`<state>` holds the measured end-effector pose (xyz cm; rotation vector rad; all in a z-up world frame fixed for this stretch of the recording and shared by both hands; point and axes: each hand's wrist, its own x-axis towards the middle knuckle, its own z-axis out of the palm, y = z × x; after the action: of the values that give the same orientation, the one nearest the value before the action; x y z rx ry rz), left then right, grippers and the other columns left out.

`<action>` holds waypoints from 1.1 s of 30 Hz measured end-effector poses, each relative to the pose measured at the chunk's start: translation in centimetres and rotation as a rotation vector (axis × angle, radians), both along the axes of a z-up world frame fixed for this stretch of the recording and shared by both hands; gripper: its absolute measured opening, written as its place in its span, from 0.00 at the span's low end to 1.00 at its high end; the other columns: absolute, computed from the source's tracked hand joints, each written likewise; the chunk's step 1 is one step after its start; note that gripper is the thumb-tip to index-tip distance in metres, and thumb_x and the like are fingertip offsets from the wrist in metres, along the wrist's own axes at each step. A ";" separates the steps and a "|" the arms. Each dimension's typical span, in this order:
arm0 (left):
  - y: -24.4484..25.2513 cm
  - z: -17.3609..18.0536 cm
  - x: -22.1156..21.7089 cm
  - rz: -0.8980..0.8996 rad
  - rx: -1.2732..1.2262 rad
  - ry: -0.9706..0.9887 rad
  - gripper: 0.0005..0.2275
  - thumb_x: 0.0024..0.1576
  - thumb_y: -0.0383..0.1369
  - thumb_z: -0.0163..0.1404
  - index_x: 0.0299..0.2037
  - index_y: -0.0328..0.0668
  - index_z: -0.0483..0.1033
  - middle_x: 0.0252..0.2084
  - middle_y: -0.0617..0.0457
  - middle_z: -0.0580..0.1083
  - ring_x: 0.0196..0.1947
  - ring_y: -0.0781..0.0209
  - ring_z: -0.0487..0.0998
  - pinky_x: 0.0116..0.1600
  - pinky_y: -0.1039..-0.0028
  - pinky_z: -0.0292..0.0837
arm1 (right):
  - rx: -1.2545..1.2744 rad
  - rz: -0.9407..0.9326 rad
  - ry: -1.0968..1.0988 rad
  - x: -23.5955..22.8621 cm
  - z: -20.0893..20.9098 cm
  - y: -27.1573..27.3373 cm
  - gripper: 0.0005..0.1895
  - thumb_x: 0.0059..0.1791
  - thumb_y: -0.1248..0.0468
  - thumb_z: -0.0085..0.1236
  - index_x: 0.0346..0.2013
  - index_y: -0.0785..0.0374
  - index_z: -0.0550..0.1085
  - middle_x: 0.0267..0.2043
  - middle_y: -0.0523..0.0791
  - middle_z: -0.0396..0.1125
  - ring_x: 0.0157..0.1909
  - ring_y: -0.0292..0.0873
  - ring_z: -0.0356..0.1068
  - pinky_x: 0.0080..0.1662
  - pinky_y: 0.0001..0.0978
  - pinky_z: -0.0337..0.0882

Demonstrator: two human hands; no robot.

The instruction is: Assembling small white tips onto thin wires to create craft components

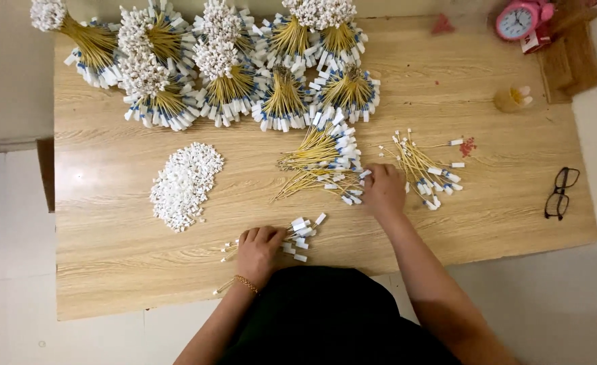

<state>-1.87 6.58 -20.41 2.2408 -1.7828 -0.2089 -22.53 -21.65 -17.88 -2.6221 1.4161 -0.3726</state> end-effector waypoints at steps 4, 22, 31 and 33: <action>-0.4 -0.2 0.1 0.012 -0.017 0.001 0.12 0.53 0.40 0.48 0.47 0.72 0.74 0.41 0.65 0.71 0.47 0.64 0.73 0.54 0.67 0.66 | 0.055 -0.018 0.248 0.2 0.3 -1.4 0.14 0.46 0.53 0.52 0.46 0.42 0.75 0.43 0.43 0.70 0.44 0.54 0.70 0.45 0.48 0.68; 7.3 3.2 3.4 0.110 0.004 -0.056 0.17 0.41 0.49 0.58 0.37 0.59 0.73 0.45 0.53 0.68 0.45 0.48 0.68 0.58 0.57 0.60 | 0.579 -0.227 0.213 1.2 7.9 3.9 0.10 0.47 0.53 0.50 0.37 0.49 0.76 0.44 0.40 0.69 0.42 0.44 0.70 0.40 0.41 0.68; 4.6 0.6 2.9 0.107 -0.050 -0.054 0.04 0.48 0.48 0.55 0.28 0.70 0.76 0.38 0.64 0.66 0.48 0.61 0.69 0.58 0.61 0.62 | 0.502 -0.026 0.146 0.5 5.2 4.2 0.15 0.46 0.55 0.57 0.46 0.53 0.74 0.40 0.49 0.67 0.48 0.53 0.71 0.47 0.44 0.71; 3.7 0.8 2.5 0.111 -0.045 -0.055 0.05 0.48 0.49 0.54 0.29 0.70 0.75 0.39 0.64 0.65 0.49 0.61 0.69 0.59 0.60 0.60 | 0.496 -0.013 0.166 0.9 6.1 4.5 0.15 0.46 0.54 0.57 0.46 0.52 0.74 0.41 0.48 0.67 0.49 0.52 0.71 0.48 0.42 0.71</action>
<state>0.65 10.31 -19.65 2.3262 -1.6655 -0.0850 -21.65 -17.13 -11.81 -2.2745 1.3569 0.1830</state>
